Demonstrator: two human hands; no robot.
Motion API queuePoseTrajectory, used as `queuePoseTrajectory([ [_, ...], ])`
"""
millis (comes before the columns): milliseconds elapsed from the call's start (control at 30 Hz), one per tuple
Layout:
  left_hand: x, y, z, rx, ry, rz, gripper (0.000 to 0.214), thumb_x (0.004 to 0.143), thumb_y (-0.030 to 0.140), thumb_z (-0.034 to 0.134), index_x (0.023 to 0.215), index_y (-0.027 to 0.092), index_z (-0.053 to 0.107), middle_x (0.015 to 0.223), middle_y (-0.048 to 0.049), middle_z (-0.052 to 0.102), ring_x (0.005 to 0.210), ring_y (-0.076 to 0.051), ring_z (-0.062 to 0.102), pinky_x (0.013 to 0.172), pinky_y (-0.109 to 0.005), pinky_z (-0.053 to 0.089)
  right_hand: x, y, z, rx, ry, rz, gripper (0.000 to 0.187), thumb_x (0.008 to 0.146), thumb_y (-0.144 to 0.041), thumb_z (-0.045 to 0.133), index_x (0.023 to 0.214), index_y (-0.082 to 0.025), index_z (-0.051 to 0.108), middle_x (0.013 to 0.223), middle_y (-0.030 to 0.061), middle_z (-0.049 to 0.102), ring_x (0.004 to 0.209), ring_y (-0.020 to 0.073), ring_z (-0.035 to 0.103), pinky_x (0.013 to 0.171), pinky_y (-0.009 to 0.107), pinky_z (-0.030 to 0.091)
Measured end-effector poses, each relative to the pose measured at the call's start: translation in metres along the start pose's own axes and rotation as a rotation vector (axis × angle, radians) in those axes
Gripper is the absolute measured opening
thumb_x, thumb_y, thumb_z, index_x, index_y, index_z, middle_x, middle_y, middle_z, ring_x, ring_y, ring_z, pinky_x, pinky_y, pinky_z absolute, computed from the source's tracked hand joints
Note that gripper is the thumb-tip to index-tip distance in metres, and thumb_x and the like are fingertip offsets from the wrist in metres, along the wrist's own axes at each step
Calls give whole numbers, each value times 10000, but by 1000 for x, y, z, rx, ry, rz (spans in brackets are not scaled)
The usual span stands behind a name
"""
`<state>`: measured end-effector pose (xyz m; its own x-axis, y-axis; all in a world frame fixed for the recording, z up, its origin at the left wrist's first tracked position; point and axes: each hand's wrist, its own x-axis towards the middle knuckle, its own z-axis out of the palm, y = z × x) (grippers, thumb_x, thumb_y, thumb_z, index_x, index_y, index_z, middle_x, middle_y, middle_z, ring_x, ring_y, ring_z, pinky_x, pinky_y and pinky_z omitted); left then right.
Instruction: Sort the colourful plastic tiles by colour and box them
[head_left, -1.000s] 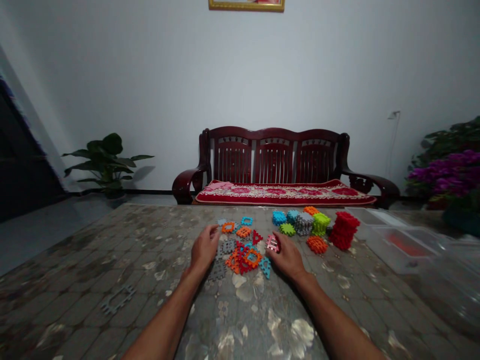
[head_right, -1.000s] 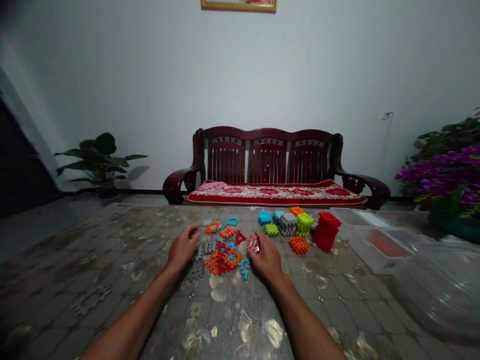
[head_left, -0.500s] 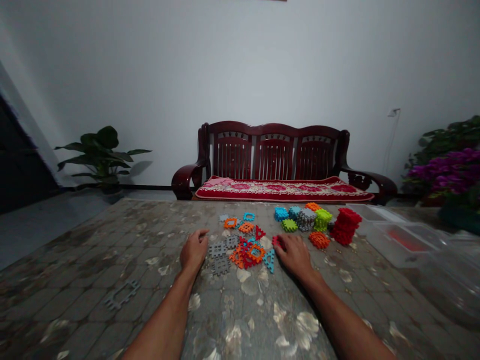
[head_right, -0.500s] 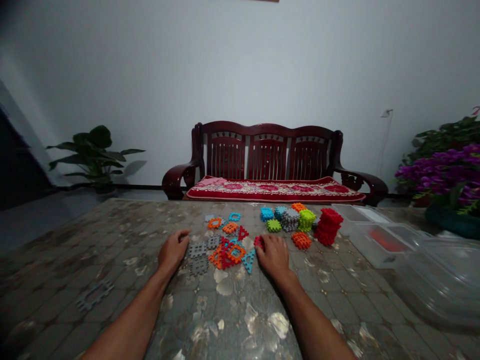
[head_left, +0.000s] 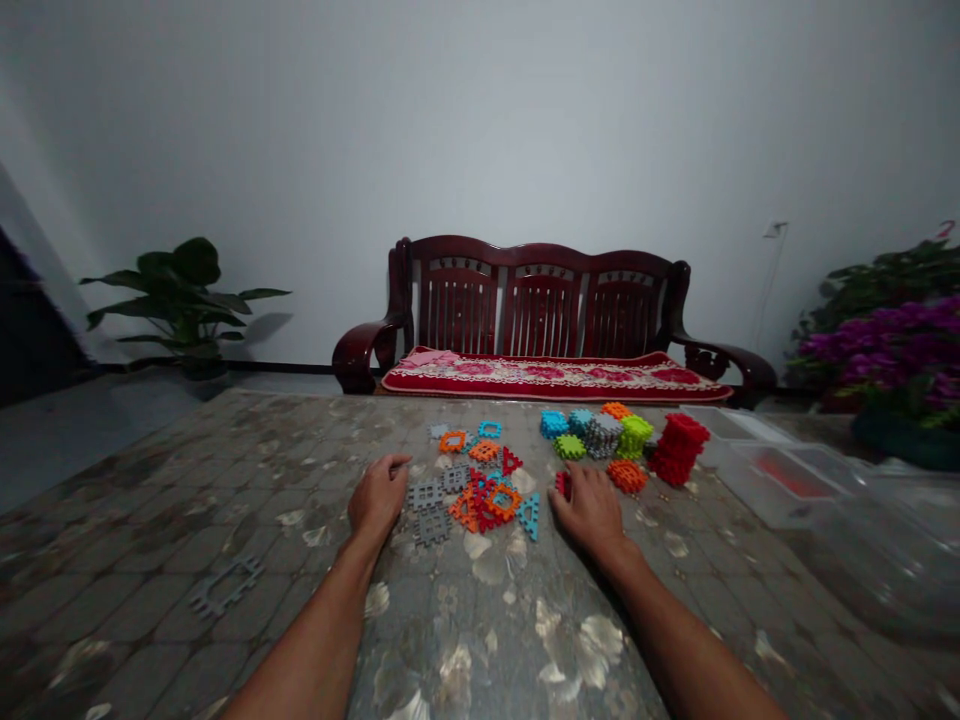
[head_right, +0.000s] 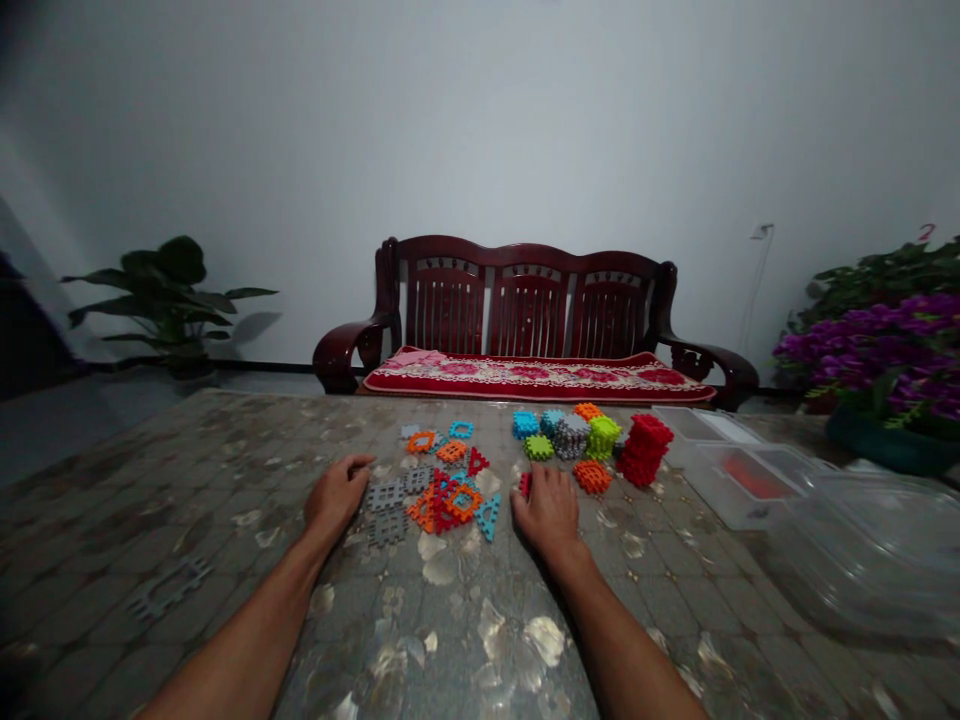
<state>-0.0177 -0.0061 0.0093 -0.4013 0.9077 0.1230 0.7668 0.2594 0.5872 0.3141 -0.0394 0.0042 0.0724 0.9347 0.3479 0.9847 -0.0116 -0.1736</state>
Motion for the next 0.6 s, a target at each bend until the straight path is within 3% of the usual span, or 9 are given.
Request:
queuePoseTrajectory([
  [133,1,-1,1,5,2,9,338,886,281,496,1134,288,726,1182,-25,745,986,-209,698,697,-261,474,2,3,3,26,-24,-30,379,924,-281,523,1253,-134,640,1149,148,686,1077,285,581,944,357,387],
  [267,3,-2,2,9,5,5,336,886,310,502,1132,297,730,1169,-26,752,971,-218,701,685,-269,479,3,5,1,85,12,-66,410,904,-218,528,1300,-150,608,1234,129,658,1130,247,563,982,311,373],
  [600,6,-6,2,18,-7,35,352,899,322,477,1143,280,727,1168,-49,750,971,-237,705,685,-285,482,0,5,-15,9,-91,-9,397,927,-328,532,1245,-113,633,1118,179,699,1070,304,618,923,376,434],
])
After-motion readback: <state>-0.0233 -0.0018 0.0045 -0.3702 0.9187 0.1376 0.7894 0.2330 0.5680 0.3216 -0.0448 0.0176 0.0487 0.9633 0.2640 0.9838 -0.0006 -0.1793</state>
